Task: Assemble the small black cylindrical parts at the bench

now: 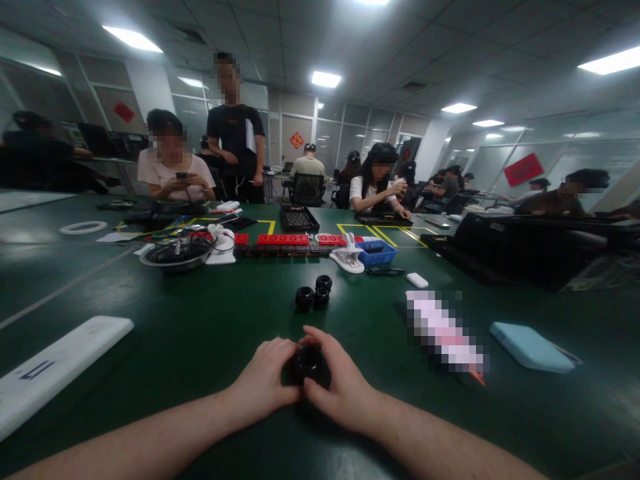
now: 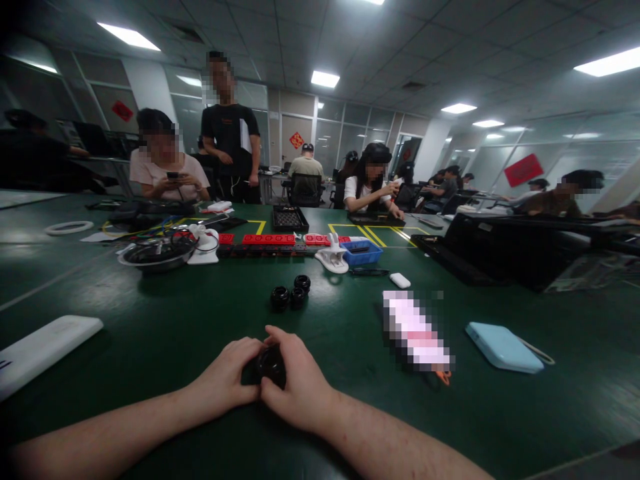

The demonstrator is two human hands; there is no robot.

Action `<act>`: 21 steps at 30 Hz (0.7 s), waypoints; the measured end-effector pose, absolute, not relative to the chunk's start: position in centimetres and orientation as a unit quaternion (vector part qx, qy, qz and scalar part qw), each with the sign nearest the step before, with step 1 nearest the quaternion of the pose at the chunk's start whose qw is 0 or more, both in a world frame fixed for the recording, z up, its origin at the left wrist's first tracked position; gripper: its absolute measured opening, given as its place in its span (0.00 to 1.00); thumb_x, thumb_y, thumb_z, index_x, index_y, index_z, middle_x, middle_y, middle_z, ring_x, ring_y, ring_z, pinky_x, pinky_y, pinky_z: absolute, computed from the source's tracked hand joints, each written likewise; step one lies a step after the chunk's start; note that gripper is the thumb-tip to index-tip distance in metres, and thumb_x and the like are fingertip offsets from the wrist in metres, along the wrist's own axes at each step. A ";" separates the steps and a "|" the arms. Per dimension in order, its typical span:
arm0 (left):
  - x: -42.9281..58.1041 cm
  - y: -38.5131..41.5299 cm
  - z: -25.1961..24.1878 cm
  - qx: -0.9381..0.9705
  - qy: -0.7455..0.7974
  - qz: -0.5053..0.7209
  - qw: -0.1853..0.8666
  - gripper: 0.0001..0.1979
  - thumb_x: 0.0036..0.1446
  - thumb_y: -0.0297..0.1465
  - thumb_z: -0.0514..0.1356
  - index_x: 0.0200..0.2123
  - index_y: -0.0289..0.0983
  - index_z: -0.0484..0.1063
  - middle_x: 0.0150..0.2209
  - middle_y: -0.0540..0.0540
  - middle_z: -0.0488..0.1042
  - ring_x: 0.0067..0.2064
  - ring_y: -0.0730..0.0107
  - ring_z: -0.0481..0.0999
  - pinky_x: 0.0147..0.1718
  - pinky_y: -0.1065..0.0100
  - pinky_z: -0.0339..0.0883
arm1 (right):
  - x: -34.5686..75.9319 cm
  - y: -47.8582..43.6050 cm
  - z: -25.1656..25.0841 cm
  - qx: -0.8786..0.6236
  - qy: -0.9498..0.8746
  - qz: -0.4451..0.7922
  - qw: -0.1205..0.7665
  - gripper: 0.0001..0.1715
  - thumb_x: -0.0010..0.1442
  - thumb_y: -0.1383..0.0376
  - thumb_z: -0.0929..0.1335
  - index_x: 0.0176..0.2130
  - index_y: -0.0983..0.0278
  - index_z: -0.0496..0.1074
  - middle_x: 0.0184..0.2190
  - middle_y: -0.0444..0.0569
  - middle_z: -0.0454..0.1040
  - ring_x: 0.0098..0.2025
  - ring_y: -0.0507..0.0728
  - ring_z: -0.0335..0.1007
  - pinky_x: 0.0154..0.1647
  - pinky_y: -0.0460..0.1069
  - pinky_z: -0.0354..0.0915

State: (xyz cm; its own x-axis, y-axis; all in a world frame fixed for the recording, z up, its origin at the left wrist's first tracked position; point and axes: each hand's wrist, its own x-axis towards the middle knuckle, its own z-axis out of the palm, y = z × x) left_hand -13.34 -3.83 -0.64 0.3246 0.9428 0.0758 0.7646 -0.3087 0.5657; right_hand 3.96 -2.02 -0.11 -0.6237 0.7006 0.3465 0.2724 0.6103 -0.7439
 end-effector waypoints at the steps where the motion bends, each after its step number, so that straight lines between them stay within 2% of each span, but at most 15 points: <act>1: -13.4 -3.8 -0.7 0.783 0.546 0.200 0.221 0.15 0.43 0.36 0.61 0.35 0.38 0.67 0.36 0.48 0.68 0.38 0.63 0.65 0.37 0.64 0.58 | 4.0 -2.0 -0.1 -0.286 -0.841 0.335 0.315 0.41 0.44 0.74 0.65 0.56 0.62 0.48 0.50 0.51 0.59 0.51 0.57 0.56 0.54 0.55 0.53; 3: -13.4 -3.8 -0.7 0.783 0.546 0.199 0.220 0.16 0.42 0.38 0.61 0.35 0.37 0.67 0.36 0.48 0.68 0.38 0.62 0.65 0.37 0.64 0.58 | 4.0 -2.0 -0.1 -0.289 -0.841 0.336 0.311 0.43 0.43 0.72 0.67 0.56 0.62 0.47 0.51 0.52 0.58 0.52 0.58 0.55 0.54 0.56 0.53; 6: -13.5 -3.7 -0.9 0.785 0.543 0.203 0.219 0.16 0.43 0.39 0.61 0.35 0.38 0.67 0.35 0.48 0.69 0.37 0.62 0.65 0.37 0.64 0.58 | 3.9 -1.9 -0.1 -0.320 -0.830 0.330 0.315 0.43 0.43 0.67 0.70 0.55 0.62 0.49 0.47 0.51 0.60 0.49 0.58 0.57 0.52 0.57 0.54; 11: -13.4 -3.7 -1.1 0.784 0.541 0.209 0.220 0.15 0.42 0.37 0.61 0.34 0.38 0.67 0.34 0.49 0.68 0.37 0.63 0.66 0.36 0.65 0.58 | 3.6 -1.6 -0.6 -0.353 -0.810 0.338 0.325 0.37 0.44 0.68 0.69 0.52 0.61 0.54 0.42 0.48 0.64 0.44 0.56 0.61 0.49 0.54 0.59; 15: -13.3 -3.8 -0.7 0.787 0.543 0.199 0.215 0.14 0.43 0.38 0.61 0.34 0.38 0.67 0.34 0.48 0.69 0.37 0.63 0.66 0.37 0.64 0.58 | 3.8 -1.7 -0.7 -0.306 -0.820 0.338 0.345 0.36 0.46 0.72 0.66 0.53 0.61 0.52 0.45 0.49 0.63 0.47 0.55 0.60 0.52 0.54 0.56; 18: -13.3 -3.8 -0.5 0.784 0.555 0.182 0.210 0.16 0.43 0.39 0.60 0.36 0.38 0.66 0.35 0.47 0.68 0.38 0.62 0.66 0.37 0.63 0.58 | 3.9 -1.9 -0.4 -0.274 -0.839 0.348 0.315 0.41 0.44 0.73 0.65 0.56 0.62 0.48 0.49 0.51 0.62 0.51 0.57 0.58 0.54 0.56 0.54; 21: -13.4 -3.8 -0.5 0.787 0.550 0.180 0.212 0.18 0.43 0.41 0.61 0.36 0.38 0.66 0.36 0.47 0.68 0.38 0.62 0.65 0.38 0.63 0.58 | 4.0 -2.0 0.1 -0.277 -0.841 0.350 0.306 0.44 0.44 0.71 0.67 0.56 0.63 0.47 0.51 0.53 0.59 0.52 0.59 0.55 0.54 0.57 0.52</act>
